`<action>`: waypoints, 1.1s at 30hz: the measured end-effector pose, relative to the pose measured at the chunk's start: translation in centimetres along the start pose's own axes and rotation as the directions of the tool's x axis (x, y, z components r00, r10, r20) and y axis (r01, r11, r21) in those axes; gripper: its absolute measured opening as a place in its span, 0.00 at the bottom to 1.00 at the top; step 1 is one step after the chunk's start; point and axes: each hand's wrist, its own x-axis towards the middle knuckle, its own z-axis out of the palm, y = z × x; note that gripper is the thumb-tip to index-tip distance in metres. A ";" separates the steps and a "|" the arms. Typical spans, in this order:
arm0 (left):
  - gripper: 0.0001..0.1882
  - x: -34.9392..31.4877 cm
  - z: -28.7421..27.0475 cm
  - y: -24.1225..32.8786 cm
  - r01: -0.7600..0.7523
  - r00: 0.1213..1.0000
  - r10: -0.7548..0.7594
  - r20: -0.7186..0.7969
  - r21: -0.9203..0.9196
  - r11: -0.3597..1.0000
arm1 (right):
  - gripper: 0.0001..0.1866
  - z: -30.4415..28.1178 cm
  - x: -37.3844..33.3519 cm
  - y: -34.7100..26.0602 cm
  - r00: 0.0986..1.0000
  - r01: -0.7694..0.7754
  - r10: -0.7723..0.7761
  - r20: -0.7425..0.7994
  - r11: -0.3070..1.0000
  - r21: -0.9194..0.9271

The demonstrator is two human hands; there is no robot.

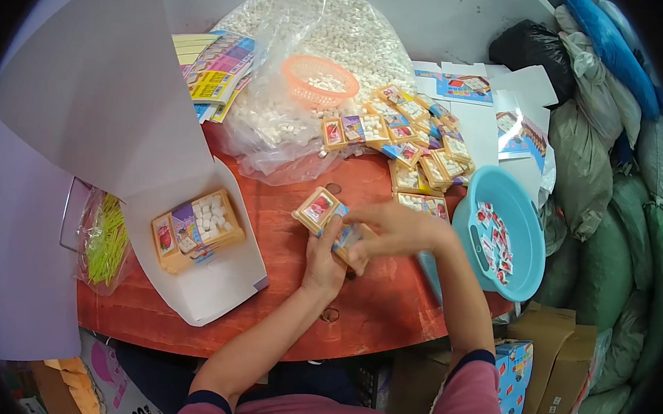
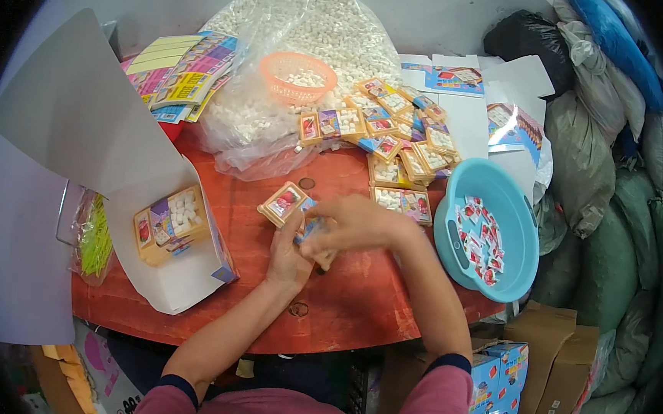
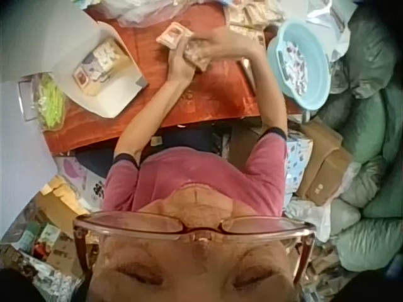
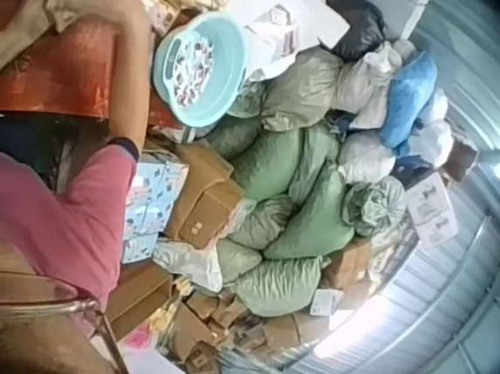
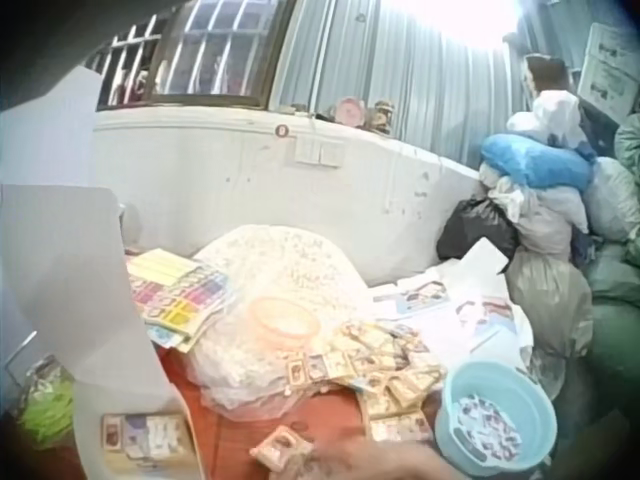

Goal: Assembling cardboard boxes and filling them with small packaged items.

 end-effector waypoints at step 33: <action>0.23 -2.4 0.0 1.7 0.141 0.981 -0.140 -0.132 -0.005 0.990 | 0.46 -0.6 10.8 16.2 0.926 -0.290 0.122 -0.356 0.835 -0.468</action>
